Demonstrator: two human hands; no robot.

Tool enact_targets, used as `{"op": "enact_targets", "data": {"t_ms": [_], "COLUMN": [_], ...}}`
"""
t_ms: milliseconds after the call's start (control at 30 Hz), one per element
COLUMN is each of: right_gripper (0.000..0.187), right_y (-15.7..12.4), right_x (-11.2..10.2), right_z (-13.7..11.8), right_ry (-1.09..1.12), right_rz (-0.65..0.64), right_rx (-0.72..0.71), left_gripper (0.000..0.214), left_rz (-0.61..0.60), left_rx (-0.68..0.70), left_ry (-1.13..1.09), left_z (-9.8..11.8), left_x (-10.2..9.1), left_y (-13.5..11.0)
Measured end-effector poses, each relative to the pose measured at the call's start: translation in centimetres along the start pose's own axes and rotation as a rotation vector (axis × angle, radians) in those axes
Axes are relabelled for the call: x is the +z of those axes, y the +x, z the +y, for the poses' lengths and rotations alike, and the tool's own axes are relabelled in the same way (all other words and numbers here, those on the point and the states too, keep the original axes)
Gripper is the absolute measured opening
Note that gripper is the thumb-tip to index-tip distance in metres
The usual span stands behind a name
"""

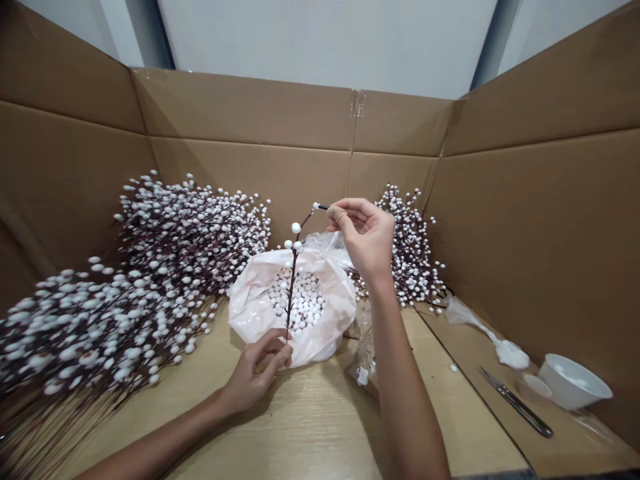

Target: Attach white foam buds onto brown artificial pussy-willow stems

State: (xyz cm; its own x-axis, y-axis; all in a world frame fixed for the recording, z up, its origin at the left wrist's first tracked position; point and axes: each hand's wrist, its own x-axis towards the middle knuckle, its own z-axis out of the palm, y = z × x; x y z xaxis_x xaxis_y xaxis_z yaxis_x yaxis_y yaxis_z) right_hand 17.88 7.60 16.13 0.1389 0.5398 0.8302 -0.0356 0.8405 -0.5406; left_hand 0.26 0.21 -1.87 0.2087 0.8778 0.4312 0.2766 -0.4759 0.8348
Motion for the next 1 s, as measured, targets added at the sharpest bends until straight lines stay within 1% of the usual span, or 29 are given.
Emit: {"op": "enact_targets", "data": {"t_ms": [167,300,500,700,1000], "right_gripper": [0.012,0.014,0.012,0.011,0.013], "right_y": [-0.04,-0.09,-0.17,-0.15,-0.02], "right_x": [-0.18,-0.34,-0.42,-0.45,-0.55], "right_z": [-0.32,-0.56,-0.69,-0.67,-0.4], "right_ry": [0.013,0.023,-0.004,0.027,-0.031], "right_rz": [-0.001,-0.033,-0.078,-0.056,-0.047], "right_rx": [-0.006,-0.014,-0.029,-0.02,-0.016], "left_gripper": [0.018,0.019,0.021,0.022,0.023], "left_rz": [0.011,0.006,0.001,-0.007,-0.008], "left_rx": [0.002,-0.008,-0.029,-0.054,-0.051], "left_ry": [-0.002,-0.016,-0.03,-0.056,-0.031], "left_z": [0.09,0.03,0.13,0.42,0.33], "left_x": [0.06,0.09,0.13,0.07,0.07], "left_y": [0.05,0.08,0.15,0.06,0.09]}}
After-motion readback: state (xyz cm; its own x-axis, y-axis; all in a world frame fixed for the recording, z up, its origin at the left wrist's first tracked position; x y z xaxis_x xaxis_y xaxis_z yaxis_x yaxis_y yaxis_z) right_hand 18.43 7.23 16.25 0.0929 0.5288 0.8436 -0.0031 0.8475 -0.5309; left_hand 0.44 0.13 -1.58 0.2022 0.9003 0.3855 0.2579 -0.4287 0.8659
